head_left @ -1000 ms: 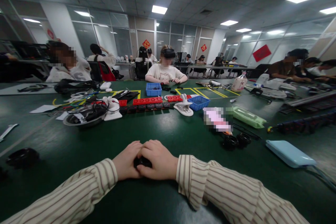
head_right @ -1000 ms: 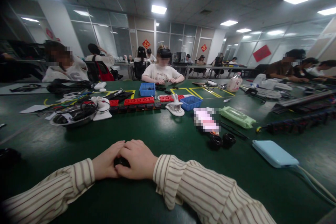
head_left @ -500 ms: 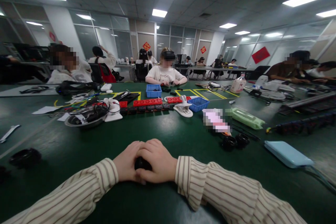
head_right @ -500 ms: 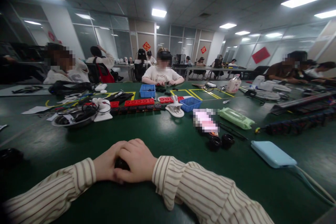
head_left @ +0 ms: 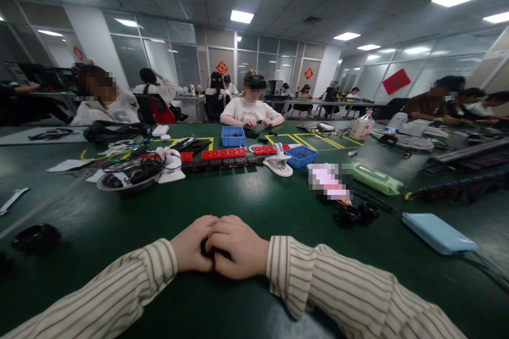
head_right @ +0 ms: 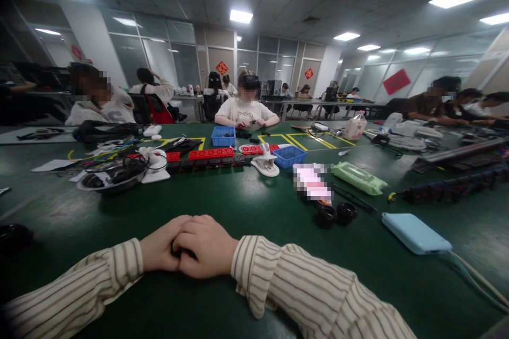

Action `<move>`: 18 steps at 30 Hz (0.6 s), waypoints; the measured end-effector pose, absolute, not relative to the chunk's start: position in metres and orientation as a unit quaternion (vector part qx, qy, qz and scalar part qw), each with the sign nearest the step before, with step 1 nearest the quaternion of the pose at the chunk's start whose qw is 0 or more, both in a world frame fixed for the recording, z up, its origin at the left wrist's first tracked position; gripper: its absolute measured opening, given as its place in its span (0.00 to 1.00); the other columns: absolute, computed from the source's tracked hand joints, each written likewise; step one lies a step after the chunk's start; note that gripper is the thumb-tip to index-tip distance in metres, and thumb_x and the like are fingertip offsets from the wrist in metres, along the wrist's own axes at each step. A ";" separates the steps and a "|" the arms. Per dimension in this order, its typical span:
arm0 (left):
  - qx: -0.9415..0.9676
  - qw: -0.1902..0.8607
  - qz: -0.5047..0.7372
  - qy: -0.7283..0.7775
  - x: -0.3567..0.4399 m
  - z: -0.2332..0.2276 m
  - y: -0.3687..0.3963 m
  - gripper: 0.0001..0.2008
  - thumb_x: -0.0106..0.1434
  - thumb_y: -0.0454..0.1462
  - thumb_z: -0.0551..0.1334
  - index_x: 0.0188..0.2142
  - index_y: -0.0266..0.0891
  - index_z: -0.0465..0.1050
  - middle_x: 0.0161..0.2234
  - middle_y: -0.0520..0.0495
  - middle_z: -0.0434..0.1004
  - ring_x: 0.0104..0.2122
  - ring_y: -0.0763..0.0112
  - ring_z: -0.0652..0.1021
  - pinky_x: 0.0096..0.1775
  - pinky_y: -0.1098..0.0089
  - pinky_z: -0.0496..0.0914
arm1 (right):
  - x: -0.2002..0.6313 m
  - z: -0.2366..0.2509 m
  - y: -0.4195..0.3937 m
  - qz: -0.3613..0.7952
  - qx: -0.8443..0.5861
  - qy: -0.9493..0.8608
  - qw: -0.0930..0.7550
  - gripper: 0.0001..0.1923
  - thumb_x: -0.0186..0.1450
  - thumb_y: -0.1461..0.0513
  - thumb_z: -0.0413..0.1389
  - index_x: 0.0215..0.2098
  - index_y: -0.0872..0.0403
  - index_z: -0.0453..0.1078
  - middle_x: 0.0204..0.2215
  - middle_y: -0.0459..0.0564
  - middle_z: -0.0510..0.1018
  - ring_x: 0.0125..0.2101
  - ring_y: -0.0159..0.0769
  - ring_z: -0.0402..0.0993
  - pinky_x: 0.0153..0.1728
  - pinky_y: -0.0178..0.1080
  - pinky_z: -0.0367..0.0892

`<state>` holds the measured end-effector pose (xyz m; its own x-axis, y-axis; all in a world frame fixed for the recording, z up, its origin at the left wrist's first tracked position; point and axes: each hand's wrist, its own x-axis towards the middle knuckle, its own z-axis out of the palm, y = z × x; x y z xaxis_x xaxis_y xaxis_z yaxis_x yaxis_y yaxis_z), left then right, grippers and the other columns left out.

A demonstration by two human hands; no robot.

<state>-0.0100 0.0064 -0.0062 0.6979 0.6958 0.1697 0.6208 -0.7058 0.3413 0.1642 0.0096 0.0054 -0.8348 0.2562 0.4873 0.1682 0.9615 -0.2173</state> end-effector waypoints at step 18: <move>0.891 0.105 0.160 0.412 -0.007 -0.012 -0.002 0.31 0.44 0.50 0.65 0.45 0.39 0.64 0.43 0.43 0.71 0.46 0.54 0.69 0.55 0.47 0.53 | 0.165 0.005 0.008 0.053 -0.236 -0.929 0.281 0.22 0.57 0.47 0.55 0.35 0.57 0.63 0.34 0.51 0.68 0.35 0.37 0.61 0.37 0.40 0.57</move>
<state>-0.0072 -0.0017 -0.0121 0.6083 0.7684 0.1985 0.7009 -0.6375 0.3199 0.1653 0.0080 0.0054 -0.7313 0.4679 0.4962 0.4085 0.8831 -0.2307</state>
